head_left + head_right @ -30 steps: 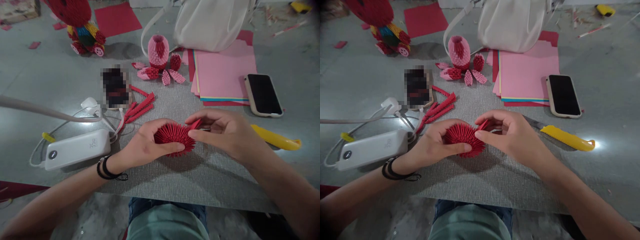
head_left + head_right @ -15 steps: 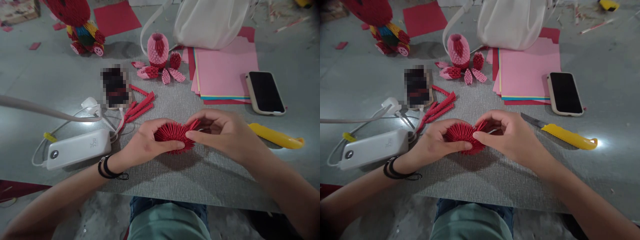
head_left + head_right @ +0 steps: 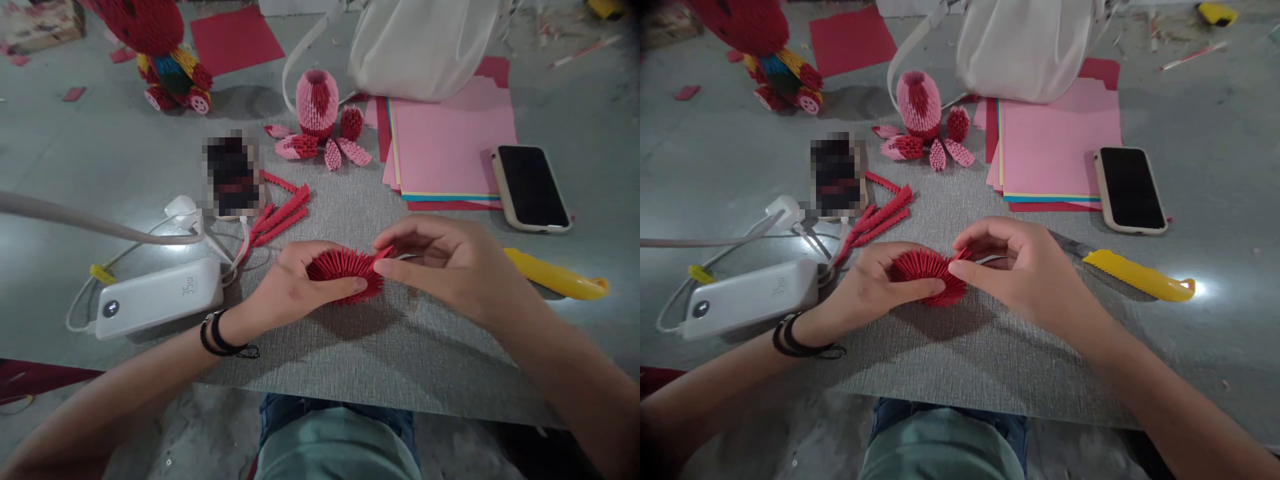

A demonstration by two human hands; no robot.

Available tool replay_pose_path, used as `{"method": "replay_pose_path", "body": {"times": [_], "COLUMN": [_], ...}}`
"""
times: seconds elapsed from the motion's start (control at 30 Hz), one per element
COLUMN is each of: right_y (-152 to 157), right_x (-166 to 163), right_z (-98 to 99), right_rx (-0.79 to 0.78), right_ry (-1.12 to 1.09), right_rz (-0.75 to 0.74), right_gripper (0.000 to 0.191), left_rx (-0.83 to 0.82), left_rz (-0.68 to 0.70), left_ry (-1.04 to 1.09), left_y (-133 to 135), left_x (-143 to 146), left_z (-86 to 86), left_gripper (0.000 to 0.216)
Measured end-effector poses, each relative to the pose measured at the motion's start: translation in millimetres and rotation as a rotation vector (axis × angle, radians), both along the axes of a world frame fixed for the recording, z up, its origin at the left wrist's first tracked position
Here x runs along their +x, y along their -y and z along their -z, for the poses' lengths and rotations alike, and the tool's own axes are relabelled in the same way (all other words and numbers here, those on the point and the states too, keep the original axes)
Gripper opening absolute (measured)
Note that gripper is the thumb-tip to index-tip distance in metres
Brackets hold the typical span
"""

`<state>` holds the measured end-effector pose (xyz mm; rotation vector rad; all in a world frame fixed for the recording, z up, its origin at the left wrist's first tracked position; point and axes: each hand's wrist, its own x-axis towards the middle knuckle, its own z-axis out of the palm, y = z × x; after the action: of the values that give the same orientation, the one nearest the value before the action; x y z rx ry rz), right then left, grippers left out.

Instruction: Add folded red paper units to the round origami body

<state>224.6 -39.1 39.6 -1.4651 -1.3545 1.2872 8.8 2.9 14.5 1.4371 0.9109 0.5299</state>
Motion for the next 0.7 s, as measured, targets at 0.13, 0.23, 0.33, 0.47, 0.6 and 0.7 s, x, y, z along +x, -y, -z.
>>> {"method": "replay_pose_path", "body": {"times": [0.13,0.23,0.33,0.47,0.6,0.7], "right_y": [0.7,0.3,-0.1,1.5,2.2,0.1], "right_x": [1.5,0.8,-1.9,-4.3,-3.1,0.5], "right_z": [2.7,3.4,2.2,1.5,-0.4,-5.2], "right_rx": [0.014,0.017,0.012,0.035,-0.007,-0.059], "right_ry": [-0.005,-0.004,-0.006,0.014,0.018,-0.004], "right_rz": [-0.013,-0.016,-0.013,-0.017,-0.035,0.008], "right_gripper": [0.015,0.015,0.015,0.018,0.017,0.015], "left_rx": [-0.050,-0.042,-0.032,-0.044,-0.058,-0.099], "left_rz": [0.049,0.055,0.037,0.019,0.014,0.033], "left_ry": [0.055,0.032,0.016,0.019,0.026,0.031], "left_y": [-0.8,-1.2,-1.0,0.1,1.3,1.4], "left_x": [-0.5,-0.5,-0.3,-0.1,-0.2,0.4], "left_z": [1.4,0.9,-0.6,-2.0,-2.7,-3.0], "left_gripper": [0.025,0.021,0.019,0.018,0.020,0.020]}}
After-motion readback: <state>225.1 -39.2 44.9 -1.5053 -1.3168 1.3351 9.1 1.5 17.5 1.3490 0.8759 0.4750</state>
